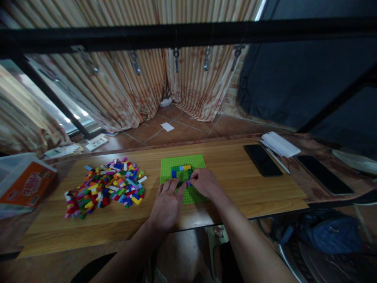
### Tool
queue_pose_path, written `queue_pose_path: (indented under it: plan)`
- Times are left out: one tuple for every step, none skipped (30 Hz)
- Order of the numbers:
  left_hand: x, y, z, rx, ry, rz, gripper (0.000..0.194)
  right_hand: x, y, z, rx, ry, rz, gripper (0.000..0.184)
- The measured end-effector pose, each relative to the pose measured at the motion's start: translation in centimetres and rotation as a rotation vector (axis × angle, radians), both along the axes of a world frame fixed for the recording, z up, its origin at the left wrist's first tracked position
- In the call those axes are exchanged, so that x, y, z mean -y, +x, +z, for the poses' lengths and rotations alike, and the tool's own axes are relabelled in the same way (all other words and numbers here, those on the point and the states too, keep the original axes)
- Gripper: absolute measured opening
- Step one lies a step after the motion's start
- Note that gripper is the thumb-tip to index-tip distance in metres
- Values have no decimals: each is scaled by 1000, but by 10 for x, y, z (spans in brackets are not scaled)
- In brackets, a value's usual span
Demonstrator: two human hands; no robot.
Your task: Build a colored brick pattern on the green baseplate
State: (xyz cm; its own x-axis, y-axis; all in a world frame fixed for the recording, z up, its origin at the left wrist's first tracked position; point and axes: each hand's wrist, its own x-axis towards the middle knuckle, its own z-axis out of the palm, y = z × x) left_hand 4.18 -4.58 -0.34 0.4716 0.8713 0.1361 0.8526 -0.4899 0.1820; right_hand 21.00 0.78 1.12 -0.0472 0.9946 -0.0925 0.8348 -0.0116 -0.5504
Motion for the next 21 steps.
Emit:
queue_pose_path:
  plan:
    - [0,0,0,-12,0,1,42,0,0,0,-6,-2,-9,8]
    - [0,1,1,-25,-1,1,42,-1,0,-1,-13,-7,-19,8]
    - [0,2,2,-38,-2,0,42,-1,0,-1,-19,-16,-33,8]
    - [0,2,4,-50,-3,0,42,-2,0,-2,-25,-27,-48,8]
    - [0,3,5,-60,-3,1,42,-2,0,-2,-33,-38,-59,8]
    - [0,4,7,-69,1,1,41,-3,0,-3,-43,-45,-65,8]
    - [0,6,8,-77,5,-1,41,-4,0,-3,-55,-50,-70,7]
    - [0,7,8,-85,10,-5,40,-4,1,-4,-65,-52,-72,7]
    - [0,9,9,-93,15,-11,40,-4,1,-4,-73,-53,-72,7]
    - [0,11,9,-103,21,-21,39,-4,1,-5,-76,-53,-72,7]
    - [0,13,9,-114,29,-32,39,-4,1,-5,-75,-52,-73,7]
    - [0,16,9,-125,39,-43,39,-4,0,-5,-69,-52,-76,7]
    - [1,17,9,-137,50,-51,38,-4,0,-5,-61,-51,-76,8]
    - [1,19,9,-149,61,-58,38,-4,0,-4,-51,-50,-75,8]
    - [1,20,8,-158,69,-62,37,-3,-1,-4,-44,-49,-75,8]
    - [2,21,8,-162,74,-65,37,-3,-1,-4,-40,-52,-76,9]
    - [2,21,8,-163,78,-65,37,-3,-1,-4,-41,-56,-76,9]
    - [2,22,7,-159,80,-66,37,-3,0,-4,-46,-58,-70,9]
    - [2,22,7,-153,84,-66,37,-3,0,-5,-56,-59,-59,10]
    - [2,21,7,-145,87,-62,37,-3,1,-5,-71,-59,-49,10]
    - [3,21,6,-140,91,-58,37,-3,3,-6,-88,-59,-37,10]
